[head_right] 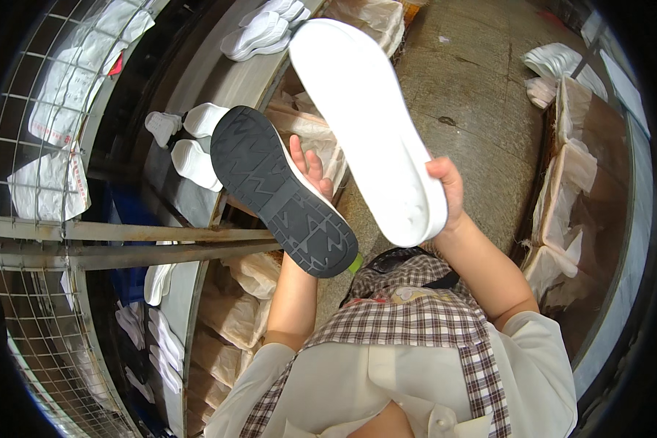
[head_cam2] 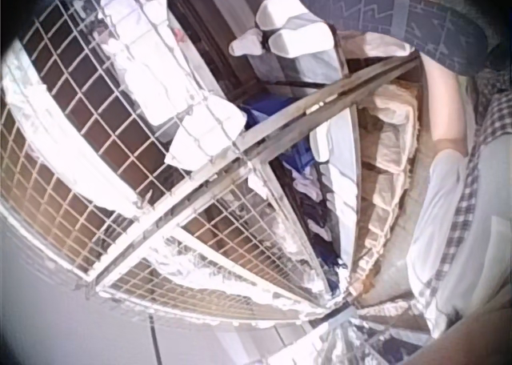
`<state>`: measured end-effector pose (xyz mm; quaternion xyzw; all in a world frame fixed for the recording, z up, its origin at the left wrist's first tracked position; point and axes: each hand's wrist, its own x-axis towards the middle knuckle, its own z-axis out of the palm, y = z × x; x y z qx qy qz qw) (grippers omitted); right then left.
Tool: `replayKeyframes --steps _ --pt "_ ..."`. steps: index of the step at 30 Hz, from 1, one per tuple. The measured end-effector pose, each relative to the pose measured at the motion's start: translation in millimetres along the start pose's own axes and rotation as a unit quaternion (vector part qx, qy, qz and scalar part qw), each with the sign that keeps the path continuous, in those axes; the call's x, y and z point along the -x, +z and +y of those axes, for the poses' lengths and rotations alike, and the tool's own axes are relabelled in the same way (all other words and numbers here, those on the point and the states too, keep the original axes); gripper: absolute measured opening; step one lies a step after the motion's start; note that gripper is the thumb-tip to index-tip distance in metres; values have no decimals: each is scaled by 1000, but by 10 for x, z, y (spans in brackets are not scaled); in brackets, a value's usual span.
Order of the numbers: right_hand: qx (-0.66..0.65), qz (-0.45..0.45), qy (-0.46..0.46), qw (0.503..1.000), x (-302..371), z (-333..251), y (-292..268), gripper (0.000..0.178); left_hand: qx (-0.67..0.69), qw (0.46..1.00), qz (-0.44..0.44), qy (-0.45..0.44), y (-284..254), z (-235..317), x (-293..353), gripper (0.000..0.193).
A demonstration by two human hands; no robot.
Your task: The person picks up white slippers from a metal shelf, inspects them, and brushes them with a small brush. They place the cleaned slippers into a plastic bag and continue handling more slippers from the shelf.
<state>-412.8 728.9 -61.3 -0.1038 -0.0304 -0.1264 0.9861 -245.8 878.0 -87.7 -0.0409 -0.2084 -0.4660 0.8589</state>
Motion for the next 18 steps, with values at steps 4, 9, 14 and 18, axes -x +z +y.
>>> replayKeyframes --steps 4,9,14,18 --pt "-16 16 -25 999 13 -35 -161 71 50 999 -1 -19 36 85 -2 52" --pt "-15 54 -23 998 13 -17 -218 74 22 999 -9 -33 -51 140 19 51" --pt "149 67 -58 985 -49 142 -103 77 -102 992 72 20 -12 95 0 55" --pt "523 28 -55 850 -120 454 -37 72 -336 899 248 -129 9 47 -30 42"
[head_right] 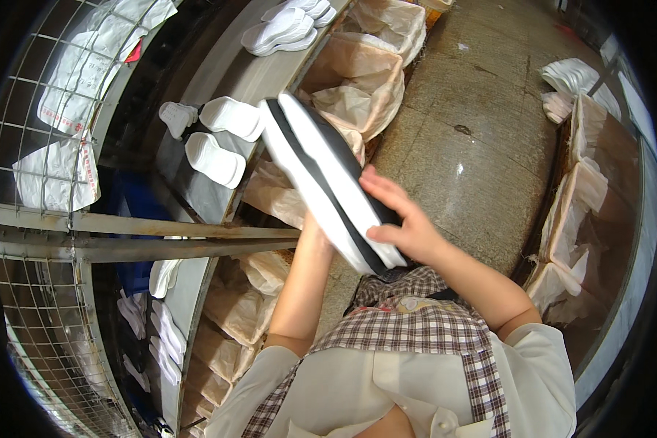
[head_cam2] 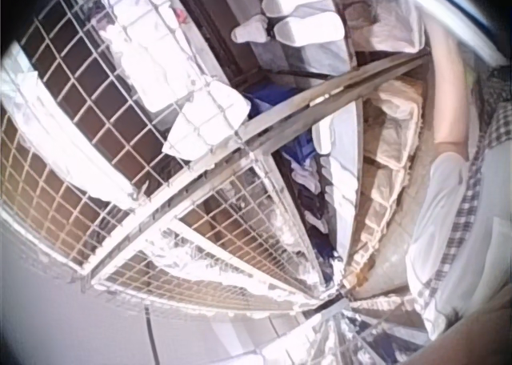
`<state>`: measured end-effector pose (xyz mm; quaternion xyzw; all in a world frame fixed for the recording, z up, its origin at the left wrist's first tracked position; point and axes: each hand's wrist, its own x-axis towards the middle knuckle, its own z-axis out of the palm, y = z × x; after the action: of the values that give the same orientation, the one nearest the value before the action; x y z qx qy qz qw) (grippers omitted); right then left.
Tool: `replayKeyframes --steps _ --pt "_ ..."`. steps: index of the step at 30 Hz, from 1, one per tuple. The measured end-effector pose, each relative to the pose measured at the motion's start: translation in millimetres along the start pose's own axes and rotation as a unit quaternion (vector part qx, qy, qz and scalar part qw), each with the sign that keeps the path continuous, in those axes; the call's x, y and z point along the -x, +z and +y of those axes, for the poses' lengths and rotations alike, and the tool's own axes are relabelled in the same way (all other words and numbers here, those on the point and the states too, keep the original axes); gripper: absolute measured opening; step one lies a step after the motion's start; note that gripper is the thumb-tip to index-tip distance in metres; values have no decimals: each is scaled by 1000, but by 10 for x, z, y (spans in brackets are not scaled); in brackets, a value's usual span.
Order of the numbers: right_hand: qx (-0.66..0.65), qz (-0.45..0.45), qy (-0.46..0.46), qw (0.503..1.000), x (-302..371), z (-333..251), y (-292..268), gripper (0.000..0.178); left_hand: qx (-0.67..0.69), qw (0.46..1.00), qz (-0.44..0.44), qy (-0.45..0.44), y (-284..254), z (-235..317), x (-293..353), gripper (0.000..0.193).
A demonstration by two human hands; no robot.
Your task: The person picks up white slippers from a metal shelf, inspects them, and brushes them with a small brush. They place the cleaned slippers into a plastic bag and continue handling more slippers from the shelf.
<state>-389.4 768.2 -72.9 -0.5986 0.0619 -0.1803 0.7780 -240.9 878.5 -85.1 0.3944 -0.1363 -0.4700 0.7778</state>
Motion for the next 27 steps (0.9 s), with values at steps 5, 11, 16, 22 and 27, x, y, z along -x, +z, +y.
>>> replayKeyframes --steps 5,11,16,22,27 --pt "-58 -53 91 993 -124 71 126 63 10 993 117 -18 -108 157 141 32" --pt "74 -17 15 997 -272 50 -47 72 156 985 43 52 -489 1124 104 43" --pt "45 52 109 992 -47 288 -284 38 -53 960 263 76 -1295 2465 -844 51" --pt "3 123 153 980 298 727 -212 26 -138 889 434 54 -2056 2855 -1450 36" --pt "33 125 188 974 240 812 -248 25 -313 822 477 9 -2290 2798 -1487 31"
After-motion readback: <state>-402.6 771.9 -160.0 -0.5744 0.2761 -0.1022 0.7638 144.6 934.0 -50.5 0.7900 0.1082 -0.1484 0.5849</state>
